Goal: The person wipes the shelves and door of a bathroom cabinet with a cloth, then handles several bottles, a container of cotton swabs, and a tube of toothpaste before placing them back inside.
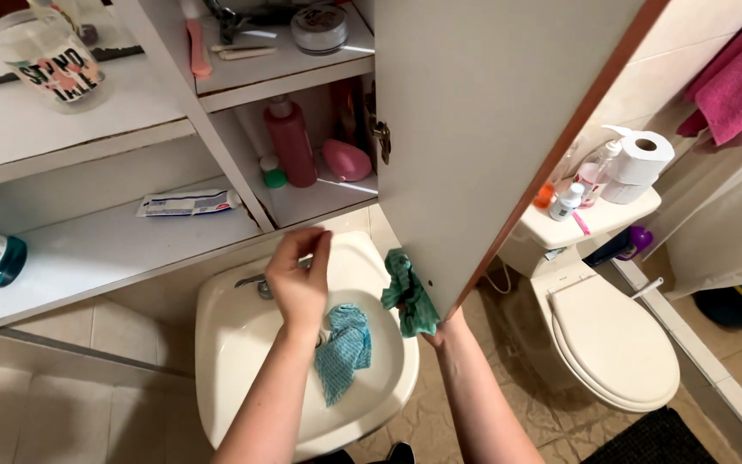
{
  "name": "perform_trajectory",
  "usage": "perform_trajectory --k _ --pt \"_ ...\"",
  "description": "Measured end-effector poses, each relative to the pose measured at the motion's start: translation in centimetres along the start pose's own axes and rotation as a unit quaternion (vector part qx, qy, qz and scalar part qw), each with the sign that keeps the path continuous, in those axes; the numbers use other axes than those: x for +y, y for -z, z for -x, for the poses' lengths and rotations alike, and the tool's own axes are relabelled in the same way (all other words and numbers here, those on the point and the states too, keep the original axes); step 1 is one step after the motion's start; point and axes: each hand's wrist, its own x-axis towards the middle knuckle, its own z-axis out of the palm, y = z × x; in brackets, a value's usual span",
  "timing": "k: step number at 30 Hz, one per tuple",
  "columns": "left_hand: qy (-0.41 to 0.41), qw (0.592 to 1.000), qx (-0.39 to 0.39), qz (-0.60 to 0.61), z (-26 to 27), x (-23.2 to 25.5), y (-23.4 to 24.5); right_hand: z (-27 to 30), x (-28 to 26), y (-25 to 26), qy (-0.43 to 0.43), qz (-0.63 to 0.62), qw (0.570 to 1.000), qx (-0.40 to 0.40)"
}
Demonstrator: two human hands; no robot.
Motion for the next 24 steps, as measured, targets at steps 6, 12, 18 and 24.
perform_trajectory --k 6,12,18,24 --pt "0.021 1.000 -0.005 0.021 0.5 0.0 1.4 0.1 0.2 1.7 -0.018 -0.086 0.990 -0.113" --pt "-0.001 0.999 0.031 0.023 0.9 0.0 2.8 0.3 0.3 1.9 -0.037 -0.128 0.977 -0.165" --pt "-0.007 0.998 0.029 -0.057 1.1 -0.2 4.0 0.4 1.0 3.2 -0.053 -0.163 0.966 -0.195" --pt "-0.003 0.999 -0.016 -0.037 1.6 2.4 3.7 0.3 0.1 2.8 -0.093 -0.147 0.960 -0.220"
